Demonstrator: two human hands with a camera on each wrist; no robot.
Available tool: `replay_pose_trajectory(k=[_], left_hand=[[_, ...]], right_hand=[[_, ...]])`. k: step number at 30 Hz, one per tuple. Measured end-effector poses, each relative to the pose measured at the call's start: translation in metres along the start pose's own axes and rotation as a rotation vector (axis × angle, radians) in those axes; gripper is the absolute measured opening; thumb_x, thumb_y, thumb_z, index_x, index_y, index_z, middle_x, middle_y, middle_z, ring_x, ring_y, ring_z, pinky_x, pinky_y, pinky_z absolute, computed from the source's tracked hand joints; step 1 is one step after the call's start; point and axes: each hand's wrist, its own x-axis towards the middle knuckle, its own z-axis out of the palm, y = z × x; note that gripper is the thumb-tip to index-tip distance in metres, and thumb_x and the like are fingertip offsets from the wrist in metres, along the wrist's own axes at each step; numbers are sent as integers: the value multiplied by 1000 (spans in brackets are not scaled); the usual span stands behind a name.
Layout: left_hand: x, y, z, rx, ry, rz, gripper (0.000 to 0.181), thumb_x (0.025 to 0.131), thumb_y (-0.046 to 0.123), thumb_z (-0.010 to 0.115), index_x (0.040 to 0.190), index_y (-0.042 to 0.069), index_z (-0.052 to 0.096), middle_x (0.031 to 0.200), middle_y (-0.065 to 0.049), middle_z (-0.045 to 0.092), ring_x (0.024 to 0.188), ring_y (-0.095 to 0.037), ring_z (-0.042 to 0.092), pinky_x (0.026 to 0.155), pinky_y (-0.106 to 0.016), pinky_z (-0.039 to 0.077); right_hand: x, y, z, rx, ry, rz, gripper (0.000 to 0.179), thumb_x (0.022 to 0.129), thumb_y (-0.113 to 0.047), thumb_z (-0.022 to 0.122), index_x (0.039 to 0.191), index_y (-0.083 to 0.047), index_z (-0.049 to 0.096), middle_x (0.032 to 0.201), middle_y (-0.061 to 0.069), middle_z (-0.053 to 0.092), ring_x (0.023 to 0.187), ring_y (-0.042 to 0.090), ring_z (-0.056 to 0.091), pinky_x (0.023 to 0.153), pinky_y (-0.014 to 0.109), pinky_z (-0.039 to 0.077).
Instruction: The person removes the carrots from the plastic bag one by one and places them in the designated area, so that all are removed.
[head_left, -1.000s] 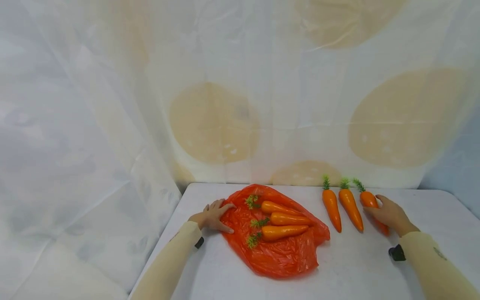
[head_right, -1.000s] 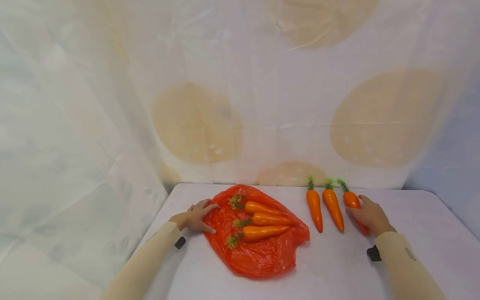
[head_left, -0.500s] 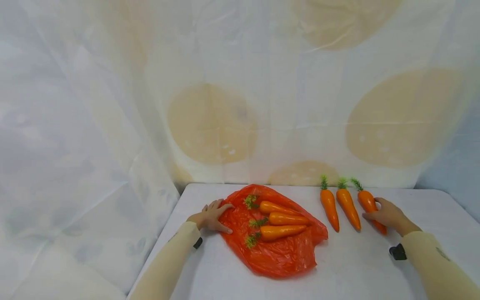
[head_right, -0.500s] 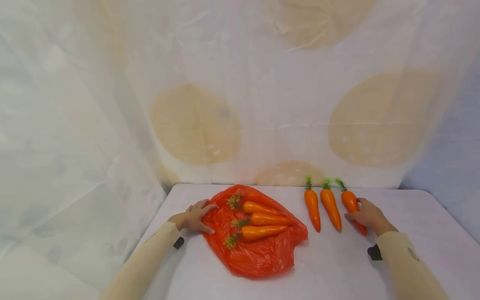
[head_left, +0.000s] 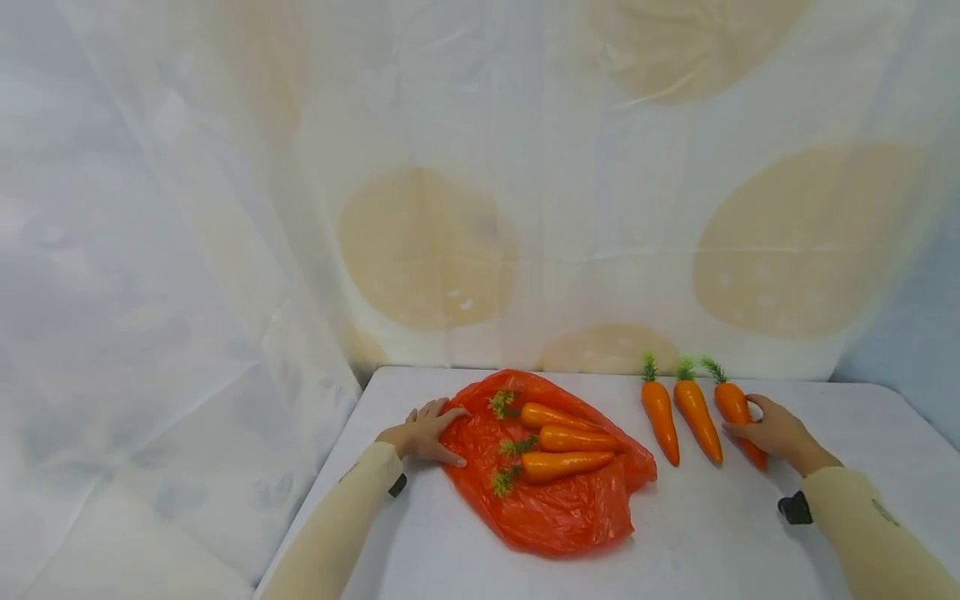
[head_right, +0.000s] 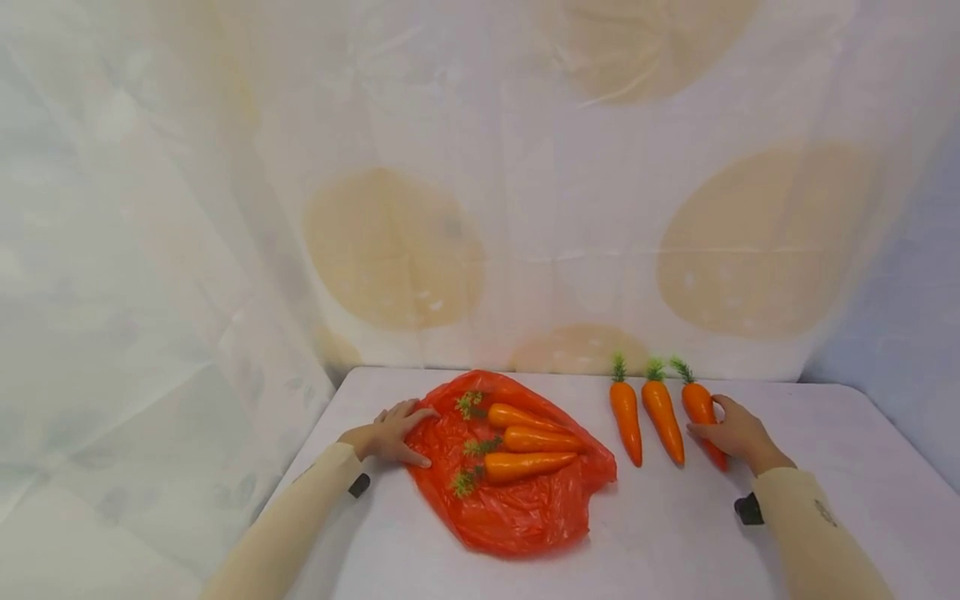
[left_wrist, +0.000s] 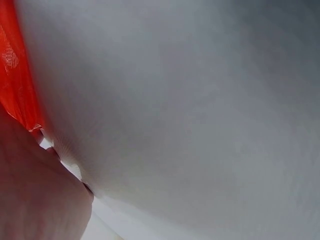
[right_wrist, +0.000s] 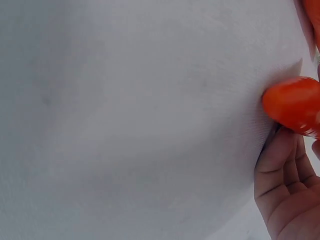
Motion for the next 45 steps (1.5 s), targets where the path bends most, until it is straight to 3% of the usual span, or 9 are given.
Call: replay_pose_trajectory(k=[14,23,29,31,34,38,45], left_hand=[[3,-2,1,9,1,-2,92,72,67,75,149,38,34,164,-9,15,150,-36,14,121,-63,10],[0,1,2,-7,-15,-15,92,72,65,76,150,37,34,164,-10,14,150,-36,14,121,-62,7],[3,-1,3,6,-19,-22,92,72,65,76,150,38,33,164,-11,12,150,-37,12,121,-63,7],[4,-1,3,19,-31,-27,93,73,65,75,151,40,30,165,-10,11,150,-36,11,121,-63,6],[3,0,3,7,-27,-25,93,72,65,77,150,39,33,164,-10,13,150,-37,12,121,-63,8],[1,0,3,0,-19,-17,93,71,68,76,149,39,35,164,-9,14,150,-36,14,121,-62,10],[1,0,1,-1,-16,-6,93,72,68,74,150,38,32,165,-11,12,150,-37,12,121,-62,8]], right_hand=[[0,2,1,0,37,-6,106,88,-63,61,146,16,18,132,45,34,108,55,47,93,64,46],[1,10,2,33,11,7,115,85,-71,59,146,16,14,128,45,37,107,54,48,88,61,50],[-4,11,-12,32,-8,-9,119,87,-78,45,147,17,5,131,49,29,112,59,41,90,68,47],[-9,13,-14,-3,53,-22,117,89,-76,43,147,16,1,133,52,20,115,63,33,90,74,42],[-20,21,-16,-116,222,-80,112,90,-71,49,151,9,-2,137,54,9,113,69,25,87,81,35],[-30,31,-20,-305,435,-143,106,90,-66,54,156,-5,-3,148,47,-5,110,72,25,92,84,28],[-36,38,-34,-473,561,-140,108,87,-65,57,157,-13,-6,155,34,-26,119,67,21,103,79,20]])
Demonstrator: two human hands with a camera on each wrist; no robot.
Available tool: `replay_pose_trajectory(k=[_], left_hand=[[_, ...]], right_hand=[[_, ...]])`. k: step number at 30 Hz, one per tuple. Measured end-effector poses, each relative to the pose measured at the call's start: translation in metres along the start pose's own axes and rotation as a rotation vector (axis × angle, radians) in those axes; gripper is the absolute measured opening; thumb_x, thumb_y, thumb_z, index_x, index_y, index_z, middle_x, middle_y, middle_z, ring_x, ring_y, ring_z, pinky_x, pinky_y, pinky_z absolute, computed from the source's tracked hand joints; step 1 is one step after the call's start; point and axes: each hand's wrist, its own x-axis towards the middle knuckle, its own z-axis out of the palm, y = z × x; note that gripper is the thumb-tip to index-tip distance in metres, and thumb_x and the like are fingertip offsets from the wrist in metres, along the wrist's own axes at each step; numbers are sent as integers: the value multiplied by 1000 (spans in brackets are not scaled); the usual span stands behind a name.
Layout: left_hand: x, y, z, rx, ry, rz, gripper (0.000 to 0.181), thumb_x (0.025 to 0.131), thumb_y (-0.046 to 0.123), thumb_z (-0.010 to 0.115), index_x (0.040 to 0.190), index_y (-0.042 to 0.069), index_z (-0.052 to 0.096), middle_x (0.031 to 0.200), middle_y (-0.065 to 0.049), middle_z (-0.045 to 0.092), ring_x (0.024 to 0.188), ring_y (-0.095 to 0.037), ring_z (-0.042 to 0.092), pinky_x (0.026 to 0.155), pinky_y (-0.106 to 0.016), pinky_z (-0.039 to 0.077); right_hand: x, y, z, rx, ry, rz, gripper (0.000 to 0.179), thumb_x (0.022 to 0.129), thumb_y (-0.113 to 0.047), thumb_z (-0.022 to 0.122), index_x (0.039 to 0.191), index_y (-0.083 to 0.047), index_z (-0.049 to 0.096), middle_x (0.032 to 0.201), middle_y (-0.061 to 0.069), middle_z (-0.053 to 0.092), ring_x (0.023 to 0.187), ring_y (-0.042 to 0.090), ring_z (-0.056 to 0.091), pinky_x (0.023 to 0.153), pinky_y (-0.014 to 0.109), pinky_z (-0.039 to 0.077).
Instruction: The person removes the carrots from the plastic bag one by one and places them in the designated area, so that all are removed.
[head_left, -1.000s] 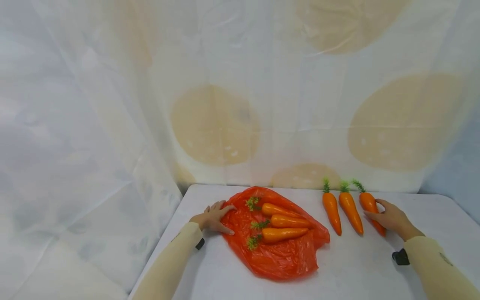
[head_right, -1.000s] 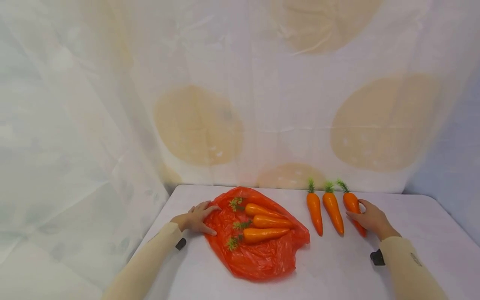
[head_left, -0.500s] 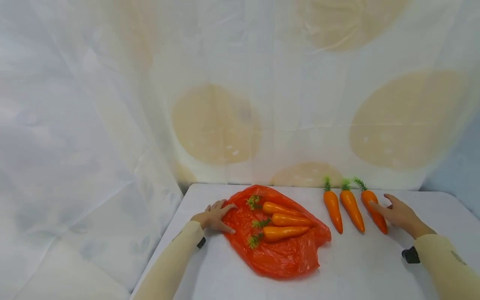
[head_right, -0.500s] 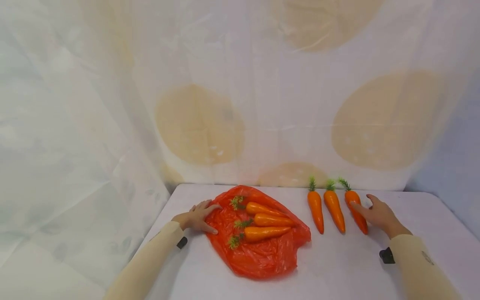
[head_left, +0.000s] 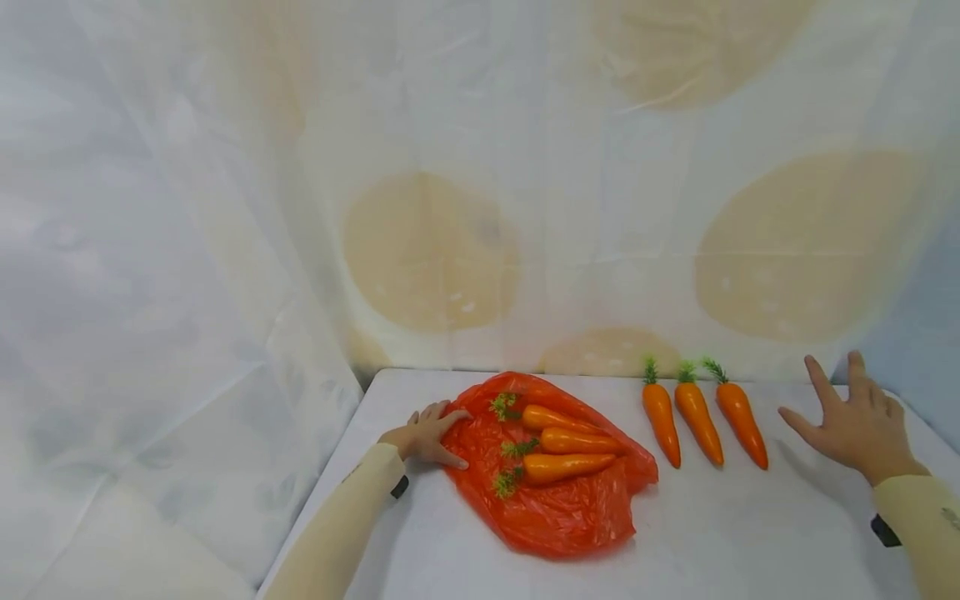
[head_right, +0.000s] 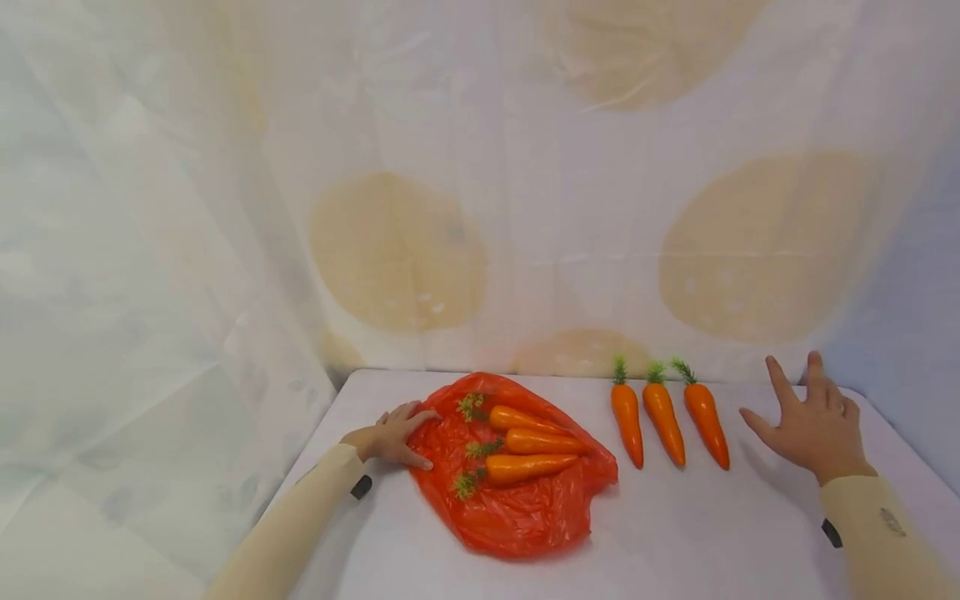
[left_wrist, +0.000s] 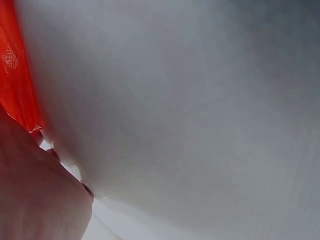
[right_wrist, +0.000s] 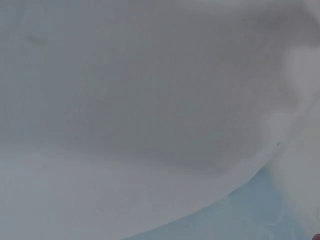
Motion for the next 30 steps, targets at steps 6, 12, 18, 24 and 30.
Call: replay_pose_trajectory(k=[6,12,18,24,30], left_hand=[[-1,0,1,-10,-1,2,93,72,67,75,149,38,33,164,-11,13,150,-37,13,121,-62,10],[2,0,0,9,1,4,93,72,67,75,150,38,32,164,-10,13,150,-37,13,120,-63,9],[9,-7,4,22,1,1,95,72,68,74,150,38,30,165,-11,10,150,-38,11,120,-64,8],[13,-14,9,10,9,-20,97,69,69,76,150,41,31,165,-8,11,150,-36,12,120,-64,9],[13,-10,7,11,11,-22,95,68,70,76,148,44,32,165,-6,12,150,-35,12,120,-64,10]], right_hand=[[0,3,-4,-49,22,-19,109,85,-61,62,157,-13,-5,156,32,-26,128,62,14,110,77,9],[2,-5,-7,-53,29,-59,107,86,-67,57,158,-17,-5,156,29,-28,132,61,12,110,78,6],[9,-24,-13,-37,39,-149,104,87,-64,57,158,-21,-5,158,28,-26,137,60,10,110,78,4],[14,-48,-20,-9,50,-240,102,88,-62,57,159,-25,-6,159,27,-23,138,58,11,110,78,1],[16,-72,-24,-1,39,-300,98,90,-60,56,159,-27,-5,160,26,-22,134,57,17,107,78,10]])
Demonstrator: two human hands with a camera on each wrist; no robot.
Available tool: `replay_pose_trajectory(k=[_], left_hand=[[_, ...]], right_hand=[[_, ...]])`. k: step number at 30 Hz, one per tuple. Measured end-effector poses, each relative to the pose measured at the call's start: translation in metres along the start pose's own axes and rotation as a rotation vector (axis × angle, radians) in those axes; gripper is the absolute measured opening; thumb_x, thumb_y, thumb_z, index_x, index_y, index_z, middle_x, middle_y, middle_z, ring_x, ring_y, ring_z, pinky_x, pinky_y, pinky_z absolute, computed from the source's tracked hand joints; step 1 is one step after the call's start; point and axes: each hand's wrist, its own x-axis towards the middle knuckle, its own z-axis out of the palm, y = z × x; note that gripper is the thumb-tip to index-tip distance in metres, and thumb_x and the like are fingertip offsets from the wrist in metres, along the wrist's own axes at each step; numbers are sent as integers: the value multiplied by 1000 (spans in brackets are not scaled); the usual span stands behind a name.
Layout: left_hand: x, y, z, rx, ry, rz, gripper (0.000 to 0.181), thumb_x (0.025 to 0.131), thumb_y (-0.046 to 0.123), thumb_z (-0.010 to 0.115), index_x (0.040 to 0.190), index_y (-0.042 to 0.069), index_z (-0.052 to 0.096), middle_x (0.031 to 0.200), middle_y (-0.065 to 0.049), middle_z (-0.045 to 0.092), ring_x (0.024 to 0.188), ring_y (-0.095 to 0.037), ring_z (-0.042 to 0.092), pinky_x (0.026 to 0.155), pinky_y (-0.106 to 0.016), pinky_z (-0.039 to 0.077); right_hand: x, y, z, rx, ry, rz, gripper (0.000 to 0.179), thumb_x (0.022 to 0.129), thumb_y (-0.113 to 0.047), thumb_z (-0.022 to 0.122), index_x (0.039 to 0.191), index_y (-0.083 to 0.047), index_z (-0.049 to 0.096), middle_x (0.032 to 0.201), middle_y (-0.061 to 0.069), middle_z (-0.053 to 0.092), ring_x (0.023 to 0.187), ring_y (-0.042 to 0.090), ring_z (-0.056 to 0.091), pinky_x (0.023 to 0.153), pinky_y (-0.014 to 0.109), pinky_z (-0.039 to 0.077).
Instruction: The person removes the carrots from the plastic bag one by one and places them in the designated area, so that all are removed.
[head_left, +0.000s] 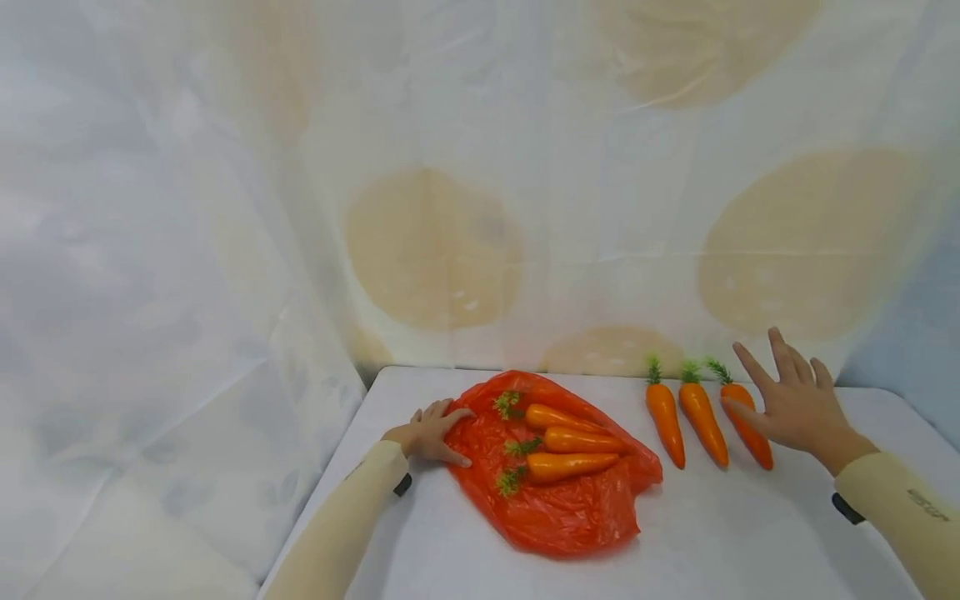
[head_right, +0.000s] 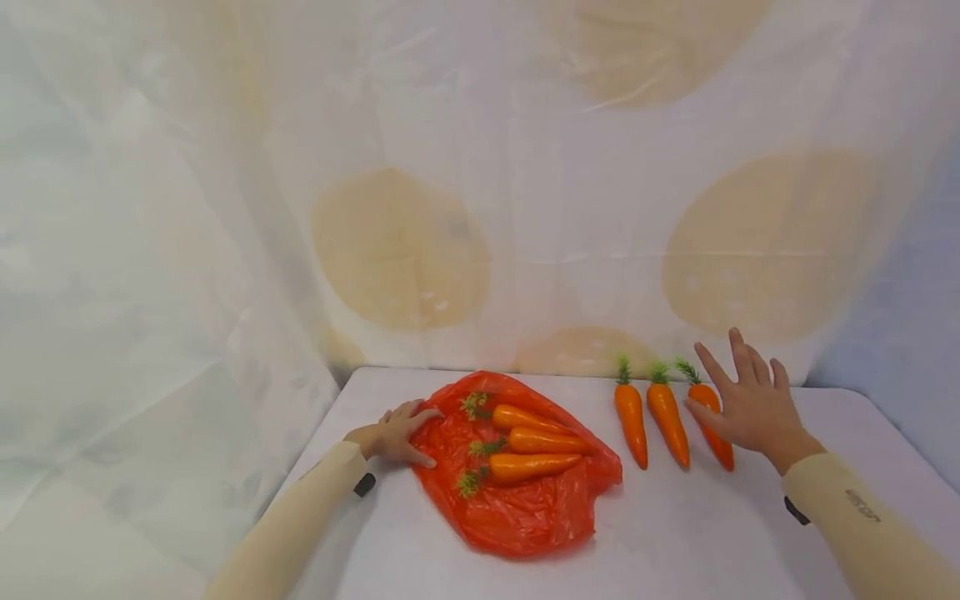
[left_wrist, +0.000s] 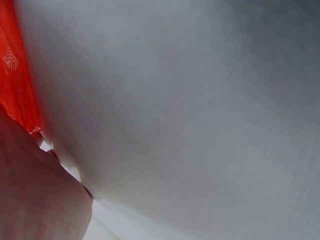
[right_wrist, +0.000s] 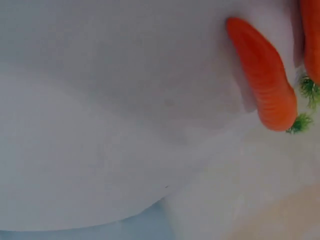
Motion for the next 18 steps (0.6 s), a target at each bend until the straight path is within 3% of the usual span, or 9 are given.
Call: replay_pose_trajectory(k=[7,18], left_hand=[[0,0,0,2,-11,2,96,69,70,75,150,43,31,165,-7,11,151,-35,12,120,-64,8],[-13,8,-8,-16,-14,29,94,70,69,75,149,39,33,164,-13,14,149,-39,12,119,-67,8]], right_hand=[[7,-33,-1,25,28,-111,100,85,-56,65,160,-28,4,164,21,-15,133,55,24,107,76,15],[13,-75,3,73,14,-235,89,87,-59,62,158,-23,22,165,19,-3,143,47,20,109,75,16]])
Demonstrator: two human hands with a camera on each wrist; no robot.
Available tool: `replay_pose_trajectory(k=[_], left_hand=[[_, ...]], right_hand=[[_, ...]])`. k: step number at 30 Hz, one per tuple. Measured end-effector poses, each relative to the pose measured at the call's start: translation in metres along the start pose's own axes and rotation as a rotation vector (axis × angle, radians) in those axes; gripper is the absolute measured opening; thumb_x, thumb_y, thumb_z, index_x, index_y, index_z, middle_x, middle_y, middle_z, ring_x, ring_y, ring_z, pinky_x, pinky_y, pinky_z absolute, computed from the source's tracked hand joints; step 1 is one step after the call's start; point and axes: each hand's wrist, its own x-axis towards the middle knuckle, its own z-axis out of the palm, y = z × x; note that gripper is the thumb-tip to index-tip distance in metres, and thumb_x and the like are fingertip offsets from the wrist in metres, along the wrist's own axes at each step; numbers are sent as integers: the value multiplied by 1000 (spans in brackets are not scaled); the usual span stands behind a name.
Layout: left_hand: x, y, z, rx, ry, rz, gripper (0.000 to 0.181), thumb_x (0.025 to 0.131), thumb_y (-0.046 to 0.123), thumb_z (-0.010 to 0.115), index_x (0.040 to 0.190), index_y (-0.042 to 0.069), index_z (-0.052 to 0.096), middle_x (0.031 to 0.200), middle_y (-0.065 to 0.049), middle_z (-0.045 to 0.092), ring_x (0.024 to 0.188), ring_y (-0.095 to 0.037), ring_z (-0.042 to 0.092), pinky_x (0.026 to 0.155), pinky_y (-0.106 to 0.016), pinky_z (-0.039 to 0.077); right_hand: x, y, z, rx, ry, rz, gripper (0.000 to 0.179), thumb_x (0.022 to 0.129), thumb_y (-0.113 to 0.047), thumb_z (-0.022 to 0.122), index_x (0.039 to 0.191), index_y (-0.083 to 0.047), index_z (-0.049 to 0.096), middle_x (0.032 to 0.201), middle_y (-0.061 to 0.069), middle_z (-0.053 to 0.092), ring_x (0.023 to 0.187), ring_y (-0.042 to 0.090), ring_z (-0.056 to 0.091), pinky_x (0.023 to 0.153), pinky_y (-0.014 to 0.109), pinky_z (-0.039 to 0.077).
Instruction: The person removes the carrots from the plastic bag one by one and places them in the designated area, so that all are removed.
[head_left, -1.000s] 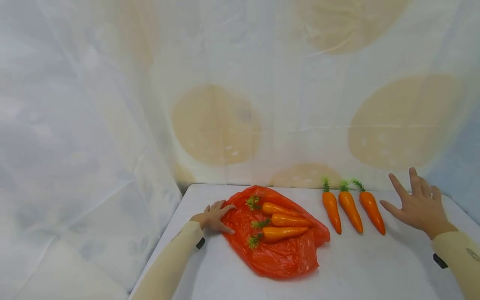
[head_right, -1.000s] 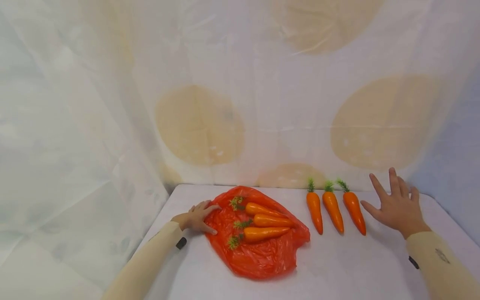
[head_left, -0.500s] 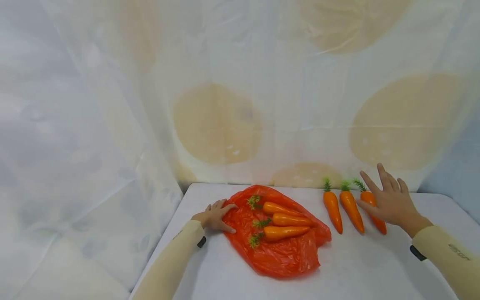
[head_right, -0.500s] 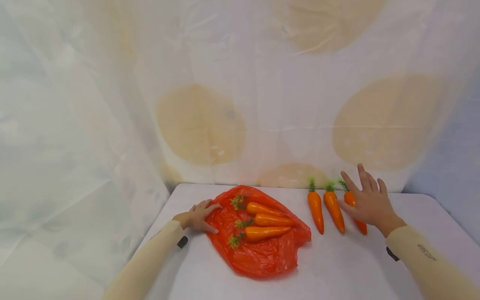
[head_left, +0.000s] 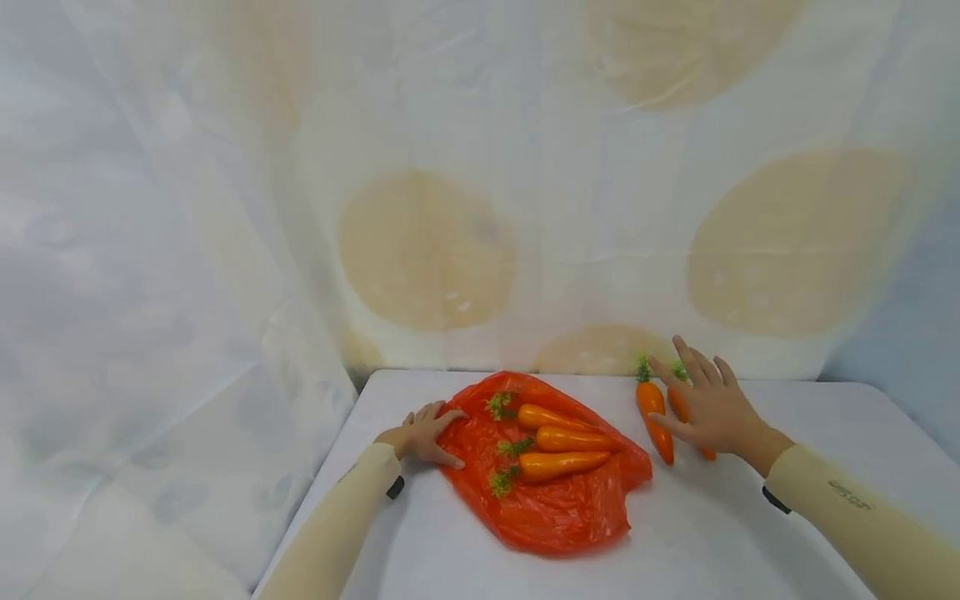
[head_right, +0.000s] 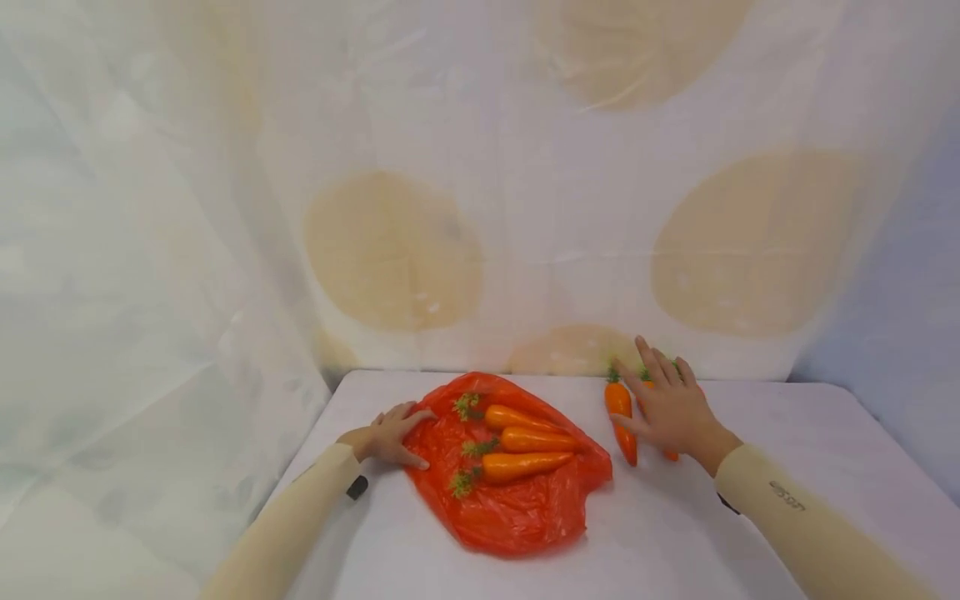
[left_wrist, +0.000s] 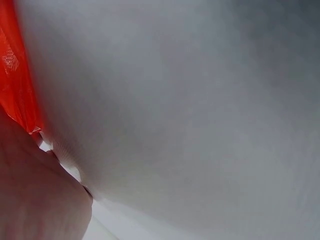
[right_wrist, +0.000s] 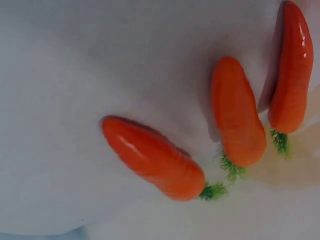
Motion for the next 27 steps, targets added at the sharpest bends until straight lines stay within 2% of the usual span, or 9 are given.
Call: replay_pose_trajectory(k=[3,7,12,17,21,27], left_hand=[[-1,-2,1,0,4,-9,93,70,67,76,148,38,35,163,-13,15,149,-39,14,119,-67,9],[1,-3,1,2,1,-14,93,71,67,75,149,38,33,164,-11,14,149,-38,13,120,-65,8],[2,-1,0,0,-4,-12,93,72,67,75,149,37,33,164,-11,13,150,-37,12,120,-64,8],[1,-1,0,8,-7,-7,95,71,70,74,150,38,32,164,-11,12,150,-37,12,120,-64,7],[0,2,-1,-24,-5,6,95,70,69,75,149,37,34,164,-12,14,149,-38,12,120,-65,7],[-2,1,-2,-12,-7,-15,94,72,65,76,150,37,33,164,-11,14,150,-38,13,120,-64,7]], right_hand=[[4,-15,4,3,29,-55,86,88,-60,62,156,-20,29,166,19,-1,142,45,23,108,73,20],[10,-29,4,-4,56,-102,86,87,-60,62,156,-23,28,166,17,1,142,44,25,108,72,22],[17,-43,4,27,26,-144,87,87,-61,63,157,-28,24,167,13,-1,144,44,25,111,71,20],[21,-60,10,23,7,-190,85,89,-65,57,157,-26,26,167,13,-3,146,43,22,112,71,19],[22,-71,13,5,11,-222,85,89,-67,54,157,-25,26,167,14,-1,147,40,22,112,69,21],[26,-89,23,49,12,-279,86,88,-70,53,156,-24,28,167,15,-1,147,39,21,113,69,21]])
